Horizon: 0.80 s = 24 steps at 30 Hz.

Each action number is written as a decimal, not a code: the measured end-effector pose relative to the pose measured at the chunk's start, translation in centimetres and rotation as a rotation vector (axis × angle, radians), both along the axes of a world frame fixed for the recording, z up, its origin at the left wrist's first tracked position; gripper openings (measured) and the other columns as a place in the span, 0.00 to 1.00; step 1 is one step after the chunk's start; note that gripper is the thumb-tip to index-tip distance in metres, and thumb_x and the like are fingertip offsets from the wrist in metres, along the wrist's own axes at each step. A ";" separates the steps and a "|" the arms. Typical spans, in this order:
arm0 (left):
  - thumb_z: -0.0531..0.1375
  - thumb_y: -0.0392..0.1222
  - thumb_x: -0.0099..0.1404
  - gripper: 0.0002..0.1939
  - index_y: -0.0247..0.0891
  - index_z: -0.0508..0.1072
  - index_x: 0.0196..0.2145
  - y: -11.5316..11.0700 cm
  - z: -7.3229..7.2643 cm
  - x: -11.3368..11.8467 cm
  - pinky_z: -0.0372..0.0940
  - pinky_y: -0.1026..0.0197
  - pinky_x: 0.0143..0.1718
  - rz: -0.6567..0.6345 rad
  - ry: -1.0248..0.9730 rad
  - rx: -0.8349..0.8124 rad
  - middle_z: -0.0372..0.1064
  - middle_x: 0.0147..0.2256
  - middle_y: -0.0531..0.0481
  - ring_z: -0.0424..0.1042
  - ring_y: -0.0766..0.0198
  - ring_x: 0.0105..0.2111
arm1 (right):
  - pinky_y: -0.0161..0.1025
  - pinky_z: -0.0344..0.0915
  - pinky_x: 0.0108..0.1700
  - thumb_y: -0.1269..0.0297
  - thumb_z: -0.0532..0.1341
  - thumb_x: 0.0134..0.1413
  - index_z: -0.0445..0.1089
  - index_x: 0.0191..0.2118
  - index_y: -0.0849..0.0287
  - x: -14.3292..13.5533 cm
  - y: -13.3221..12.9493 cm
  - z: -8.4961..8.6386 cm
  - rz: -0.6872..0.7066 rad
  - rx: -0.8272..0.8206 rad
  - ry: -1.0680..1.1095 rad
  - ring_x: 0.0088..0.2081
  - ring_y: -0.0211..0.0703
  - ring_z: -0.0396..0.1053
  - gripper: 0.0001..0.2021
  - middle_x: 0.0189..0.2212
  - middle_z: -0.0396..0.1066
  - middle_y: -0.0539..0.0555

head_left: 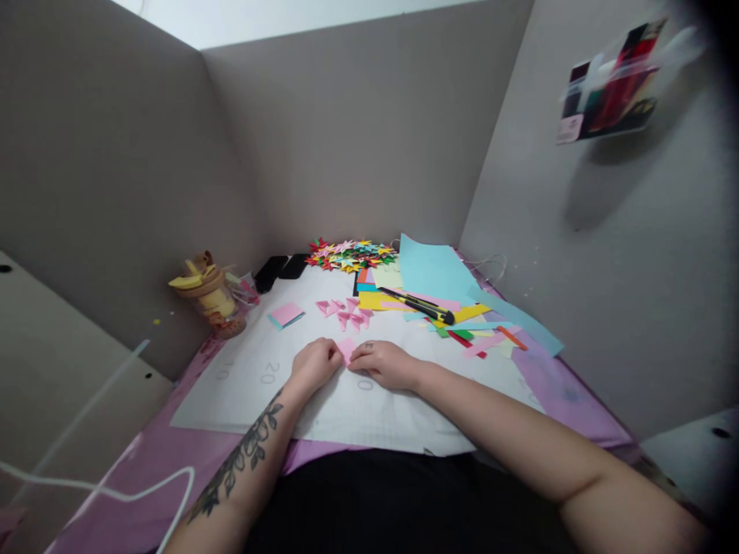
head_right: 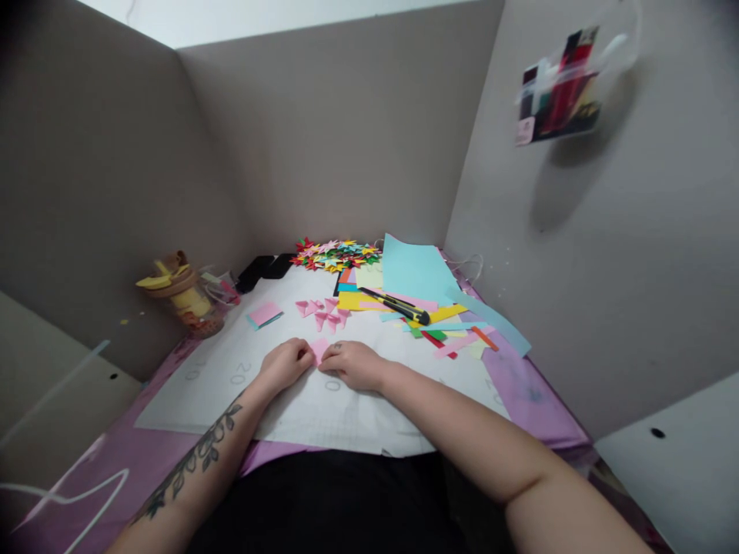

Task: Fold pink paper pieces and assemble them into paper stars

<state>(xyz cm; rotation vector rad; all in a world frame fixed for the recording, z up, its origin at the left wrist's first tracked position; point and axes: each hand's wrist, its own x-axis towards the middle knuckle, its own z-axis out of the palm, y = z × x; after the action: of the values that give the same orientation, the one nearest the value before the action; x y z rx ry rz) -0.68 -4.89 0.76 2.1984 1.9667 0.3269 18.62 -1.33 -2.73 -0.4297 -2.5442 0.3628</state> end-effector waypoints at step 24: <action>0.54 0.33 0.55 0.12 0.38 0.67 0.39 0.7 -2.1 -2.5 0.61 0.63 0.37 -0.104 -0.352 0.116 0.68 0.36 0.49 0.67 0.63 0.35 | 0.42 0.57 0.42 0.72 0.54 0.54 0.65 0.52 0.49 -2.2 -1.5 1.6 -0.178 0.024 -0.246 0.40 0.45 0.58 0.20 0.38 0.63 0.56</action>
<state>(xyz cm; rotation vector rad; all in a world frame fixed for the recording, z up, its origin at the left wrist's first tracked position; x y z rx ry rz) -3.17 -4.19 -1.35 2.1217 1.6767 0.7706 16.46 -2.86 -1.16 -0.7261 -2.7156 0.2243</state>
